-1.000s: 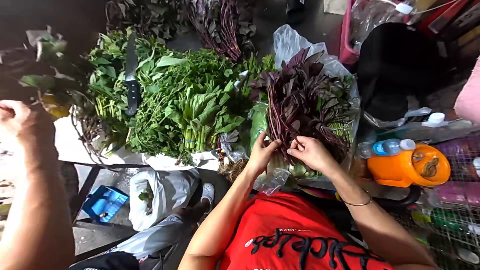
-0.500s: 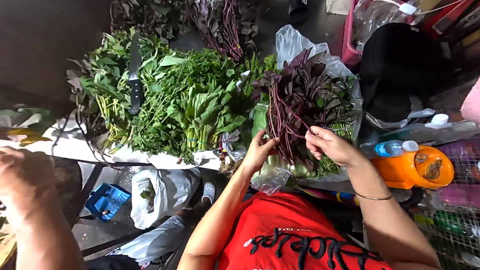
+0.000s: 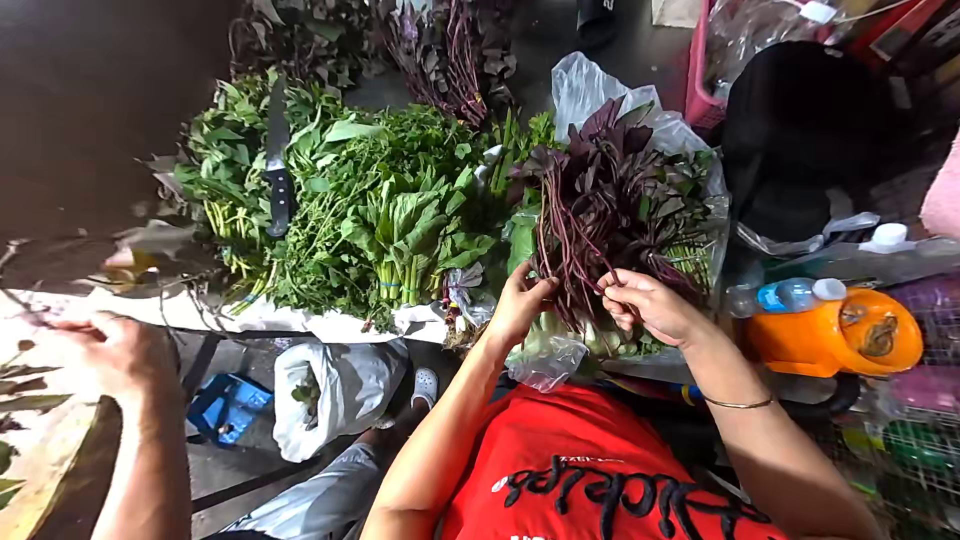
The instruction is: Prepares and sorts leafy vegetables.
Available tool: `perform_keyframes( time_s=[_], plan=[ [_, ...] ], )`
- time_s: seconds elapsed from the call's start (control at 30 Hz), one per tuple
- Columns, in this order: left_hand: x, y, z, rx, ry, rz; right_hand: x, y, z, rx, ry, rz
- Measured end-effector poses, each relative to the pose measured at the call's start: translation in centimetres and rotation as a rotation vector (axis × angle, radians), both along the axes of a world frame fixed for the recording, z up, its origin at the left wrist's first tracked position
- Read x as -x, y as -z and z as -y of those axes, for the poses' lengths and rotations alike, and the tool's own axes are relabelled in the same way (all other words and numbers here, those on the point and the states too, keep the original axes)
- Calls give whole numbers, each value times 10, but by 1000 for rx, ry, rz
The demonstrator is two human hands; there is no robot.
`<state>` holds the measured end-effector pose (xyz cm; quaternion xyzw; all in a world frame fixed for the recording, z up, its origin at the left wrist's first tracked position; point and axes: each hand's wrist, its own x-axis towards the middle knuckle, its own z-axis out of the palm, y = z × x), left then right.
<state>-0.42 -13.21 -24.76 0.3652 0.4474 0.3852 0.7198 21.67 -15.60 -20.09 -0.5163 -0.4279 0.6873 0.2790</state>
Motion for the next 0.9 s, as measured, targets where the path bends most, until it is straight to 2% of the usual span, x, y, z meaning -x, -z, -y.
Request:
perform_keyframes(
  time_s=[0.1,0.23,0.33,0.47,0.53,0.63,0.7,0.8,0.9],
  plan=[
    [0,-2,-1,3,11,7,9,2,0,-23,49,105],
    [-2,-7,0,23,-4,17,15,4,-1,-160,-51,461],
    [0,-8,0,18,-2,20,14,8,-2,-224,-45,517],
    [5,-5,-1,14,16,53,-7,-18,-6,-287,69,406],
    [7,-5,0,19,49,82,-17,-27,-7,-308,61,285],
    [6,-3,1,16,95,154,-15,-32,-6,-224,66,38],
    [4,-3,3,25,98,183,-7,-32,-3,-136,66,-48],
    [0,-4,3,36,63,171,3,-24,1,-28,42,-85],
    [-5,-1,3,37,26,138,10,-18,3,1,4,6]
  ],
)
